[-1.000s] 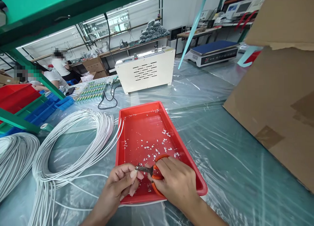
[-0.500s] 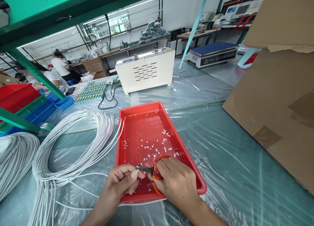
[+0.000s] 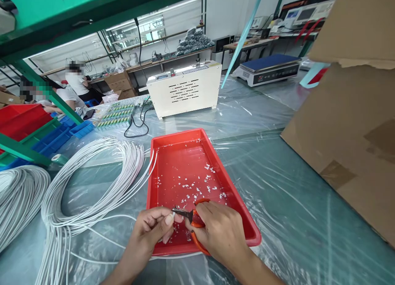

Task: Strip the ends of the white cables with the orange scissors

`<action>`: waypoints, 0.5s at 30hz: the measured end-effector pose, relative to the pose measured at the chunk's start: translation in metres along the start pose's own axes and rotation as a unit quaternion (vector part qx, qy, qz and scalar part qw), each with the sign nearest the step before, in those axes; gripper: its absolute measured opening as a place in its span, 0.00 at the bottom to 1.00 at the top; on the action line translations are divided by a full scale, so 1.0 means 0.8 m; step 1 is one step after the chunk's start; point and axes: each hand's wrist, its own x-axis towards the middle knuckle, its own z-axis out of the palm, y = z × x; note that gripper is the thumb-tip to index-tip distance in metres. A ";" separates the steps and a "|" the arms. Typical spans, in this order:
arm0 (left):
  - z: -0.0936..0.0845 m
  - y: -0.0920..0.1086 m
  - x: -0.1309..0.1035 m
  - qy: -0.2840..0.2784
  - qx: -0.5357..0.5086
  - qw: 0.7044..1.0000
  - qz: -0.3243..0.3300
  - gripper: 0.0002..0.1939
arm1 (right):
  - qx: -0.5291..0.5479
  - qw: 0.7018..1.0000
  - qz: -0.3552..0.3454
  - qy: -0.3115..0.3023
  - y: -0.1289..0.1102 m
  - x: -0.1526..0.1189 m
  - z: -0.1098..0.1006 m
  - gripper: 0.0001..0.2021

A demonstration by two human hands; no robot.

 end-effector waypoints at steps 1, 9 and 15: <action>0.000 0.000 0.000 0.000 0.000 1.000 -0.001 0.14 | 0.000 1.000 0.000 0.001 0.000 0.000 0.000 0.15; -0.001 -0.003 0.003 0.000 0.006 1.000 -0.002 0.15 | -0.044 0.997 -0.021 0.055 0.001 -0.004 0.001 0.17; 0.000 0.002 0.000 0.008 0.019 1.000 0.008 0.16 | -0.010 0.994 -0.075 0.084 0.005 -0.004 -0.003 0.16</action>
